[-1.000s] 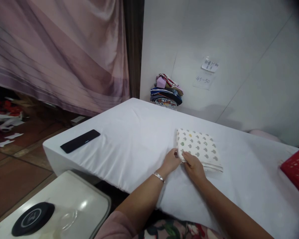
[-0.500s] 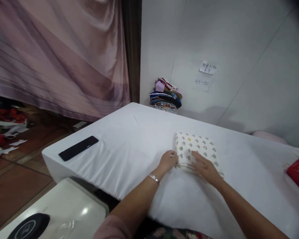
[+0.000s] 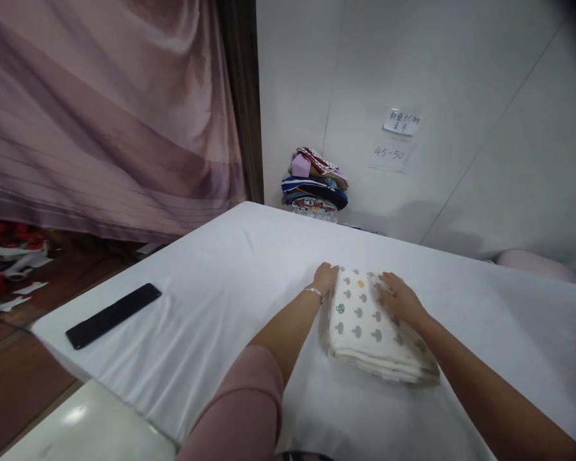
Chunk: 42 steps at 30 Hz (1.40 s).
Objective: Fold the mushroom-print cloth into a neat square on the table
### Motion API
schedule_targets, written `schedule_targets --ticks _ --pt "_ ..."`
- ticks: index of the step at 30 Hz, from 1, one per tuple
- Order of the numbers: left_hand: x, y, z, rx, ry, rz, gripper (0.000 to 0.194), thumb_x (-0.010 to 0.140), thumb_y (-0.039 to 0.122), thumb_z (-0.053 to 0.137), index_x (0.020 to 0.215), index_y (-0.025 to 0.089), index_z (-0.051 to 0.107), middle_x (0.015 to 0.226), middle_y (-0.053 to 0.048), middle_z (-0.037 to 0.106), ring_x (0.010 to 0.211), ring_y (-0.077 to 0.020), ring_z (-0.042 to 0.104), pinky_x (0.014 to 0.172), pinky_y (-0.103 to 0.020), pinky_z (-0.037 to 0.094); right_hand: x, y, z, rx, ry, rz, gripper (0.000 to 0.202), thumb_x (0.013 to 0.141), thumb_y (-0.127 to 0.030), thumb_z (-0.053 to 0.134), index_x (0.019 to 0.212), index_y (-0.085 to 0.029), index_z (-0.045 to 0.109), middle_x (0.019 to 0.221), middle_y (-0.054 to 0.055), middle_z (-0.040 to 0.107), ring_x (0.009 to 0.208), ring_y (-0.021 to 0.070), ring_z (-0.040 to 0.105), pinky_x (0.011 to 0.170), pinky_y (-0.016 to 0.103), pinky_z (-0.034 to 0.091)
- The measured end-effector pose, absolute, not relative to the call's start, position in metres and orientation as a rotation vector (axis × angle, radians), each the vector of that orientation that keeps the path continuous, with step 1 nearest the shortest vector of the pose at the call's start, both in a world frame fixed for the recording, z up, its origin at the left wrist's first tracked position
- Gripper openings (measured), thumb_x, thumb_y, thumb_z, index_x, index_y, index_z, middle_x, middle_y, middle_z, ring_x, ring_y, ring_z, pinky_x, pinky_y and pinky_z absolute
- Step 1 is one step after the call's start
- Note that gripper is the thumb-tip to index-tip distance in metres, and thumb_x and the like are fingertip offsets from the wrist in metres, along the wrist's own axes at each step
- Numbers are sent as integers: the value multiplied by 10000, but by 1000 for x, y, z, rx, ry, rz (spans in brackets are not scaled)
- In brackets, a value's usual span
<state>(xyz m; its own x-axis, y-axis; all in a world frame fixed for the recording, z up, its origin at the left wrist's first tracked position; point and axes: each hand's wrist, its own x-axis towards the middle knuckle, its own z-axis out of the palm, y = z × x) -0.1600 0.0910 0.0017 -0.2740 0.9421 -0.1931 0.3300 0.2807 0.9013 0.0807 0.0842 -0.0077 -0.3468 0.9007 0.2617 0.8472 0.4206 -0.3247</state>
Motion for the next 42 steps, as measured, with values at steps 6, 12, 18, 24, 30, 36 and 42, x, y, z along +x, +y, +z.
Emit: schedule_targets --ticks 6,12,18,24,30,36,42 --pt "-151 111 -3 1042 1745 959 455 781 324 550 1186 120 521 1131 -129 634 950 -206 628 760 -259 470 75 90 -41 -1494 -2390 -85 464 904 -396 354 1283 -185 517 1379 118 471 1299 289 372 1043 515 300" --pt "-138 100 -11 1302 1822 963 556 749 207 576 1289 141 459 1277 -143 536 1168 -253 504 980 -331 367 73 85 -46 -1491 -2388 -120 466 921 -396 327 1305 -197 498 1388 112 461 1309 284 355 1051 512 285" --pt "-140 97 -11 1494 1865 864 468 810 212 508 1270 137 467 1284 -150 510 1180 -247 483 1001 -331 343 85 101 -34 -1568 -2437 -27 499 910 -458 335 1285 -187 522 1402 123 442 1313 295 349 1037 501 305" --pt "-137 91 -14 1679 1953 784 376 881 231 406 1250 176 455 1254 -140 479 1072 -238 536 904 -337 406 88 103 -38 -1627 -2409 -135 499 926 -434 301 1301 -169 498 1396 129 449 1306 286 359 1046 484 277" --pt "-134 79 17 1733 1969 687 375 860 282 480 1219 173 491 1338 -143 432 1207 -263 433 988 -361 343 87 98 -21 -1679 -2444 -16 506 923 -451 310 1312 -178 483 1415 136 419 1319 302 335 1037 502 275" --pt "-122 29 1 2144 1686 696 475 874 426 456 1309 236 430 1493 -77 284 1382 -252 182 1124 -452 90 91 72 -28 -1689 -2381 -53 530 926 -464 310 1345 -165 437 1451 146 361 1351 299 270 1053 524 228" --pt "-125 21 -6 2051 1667 602 458 869 396 468 1309 274 431 1499 -47 281 1398 -242 148 1122 -476 84 92 68 -12 -1738 -2355 210 503 907 -440 369 1311 -162 480 1446 138 372 1348 294 286 1058 500 255"
